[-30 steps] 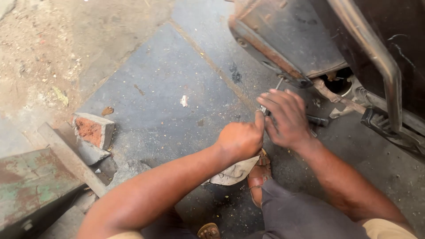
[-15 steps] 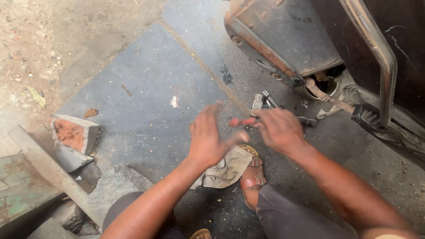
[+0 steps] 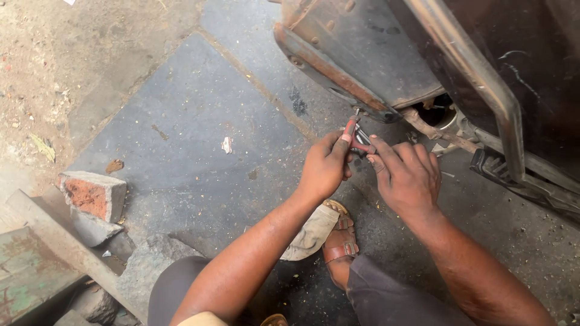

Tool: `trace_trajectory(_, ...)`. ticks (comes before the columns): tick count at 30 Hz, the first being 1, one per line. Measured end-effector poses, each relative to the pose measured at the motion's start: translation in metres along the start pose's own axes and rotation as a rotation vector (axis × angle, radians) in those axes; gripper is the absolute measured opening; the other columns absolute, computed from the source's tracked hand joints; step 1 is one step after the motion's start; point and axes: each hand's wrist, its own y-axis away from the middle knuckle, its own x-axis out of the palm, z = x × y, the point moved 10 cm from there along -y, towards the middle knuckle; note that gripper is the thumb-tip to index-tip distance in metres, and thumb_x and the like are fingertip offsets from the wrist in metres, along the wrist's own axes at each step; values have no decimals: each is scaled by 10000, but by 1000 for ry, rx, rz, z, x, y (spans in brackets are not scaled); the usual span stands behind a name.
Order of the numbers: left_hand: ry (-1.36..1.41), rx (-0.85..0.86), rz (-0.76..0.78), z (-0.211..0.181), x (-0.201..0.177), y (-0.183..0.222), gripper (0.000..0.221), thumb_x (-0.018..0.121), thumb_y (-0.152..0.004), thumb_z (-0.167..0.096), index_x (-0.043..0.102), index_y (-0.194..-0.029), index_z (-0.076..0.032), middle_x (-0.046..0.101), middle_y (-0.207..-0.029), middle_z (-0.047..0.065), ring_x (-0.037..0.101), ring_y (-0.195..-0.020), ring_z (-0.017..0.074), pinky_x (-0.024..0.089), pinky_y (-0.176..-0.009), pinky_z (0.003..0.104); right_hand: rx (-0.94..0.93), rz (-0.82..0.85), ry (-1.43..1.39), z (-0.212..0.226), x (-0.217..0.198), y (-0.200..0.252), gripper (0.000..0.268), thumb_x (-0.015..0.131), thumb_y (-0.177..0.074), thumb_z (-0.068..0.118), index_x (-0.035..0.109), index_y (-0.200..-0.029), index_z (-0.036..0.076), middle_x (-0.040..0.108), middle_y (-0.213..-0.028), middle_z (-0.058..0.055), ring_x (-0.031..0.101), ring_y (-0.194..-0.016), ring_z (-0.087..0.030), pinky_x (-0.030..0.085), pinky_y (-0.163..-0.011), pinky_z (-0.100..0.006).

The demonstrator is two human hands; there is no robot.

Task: Repairing a motorcycle exhaust guard using a screwdriver, hammer, and pliers.

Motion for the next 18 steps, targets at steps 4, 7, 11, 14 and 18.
trace_trajectory(4,-105,11,-53,2,-1,0,351,496,-1063,-290,681,-1146,-3,577,-713,1,563,-523,87,478,-476,262,9,34,2,-3,-2,-3,405,739,-963,310,719,-1350,193,594,-897,1,555,-871,-220,426,-787,-388)
trace_trajectory(7,-62,-12,-48,8,0,-3,350,477,-1061,-292,681,-1128,-16,572,-713,-11,551,-527,77,474,-480,255,0,51,6,-7,-1,-4,403,737,-955,305,722,-1340,187,593,-880,3,550,-849,-216,421,-767,-389)
trace_trajectory(11,-74,-31,-58,16,0,-8,370,489,-1078,-305,683,-1022,5,563,-695,8,525,-513,87,433,-457,261,-10,68,4,-6,-1,-5,389,721,-967,305,716,-1333,175,592,-891,4,548,-848,-208,416,-762,-385)
trace_trajectory(14,-12,-56,-75,20,-1,-10,379,504,-1082,-308,678,-978,11,543,-678,10,487,-500,87,392,-437,266,-21,88,49,0,-9,-9,383,716,-974,303,720,-1334,171,592,-886,-1,541,-836,-205,403,-751,-386)
trace_trajectory(18,368,-143,-10,38,12,-16,336,476,-1090,-323,629,-993,-39,475,-681,-43,388,-502,60,307,-436,252,-137,46,197,23,-28,-20,349,720,-971,273,740,-1306,179,595,-881,-14,539,-836,-207,374,-767,-410)
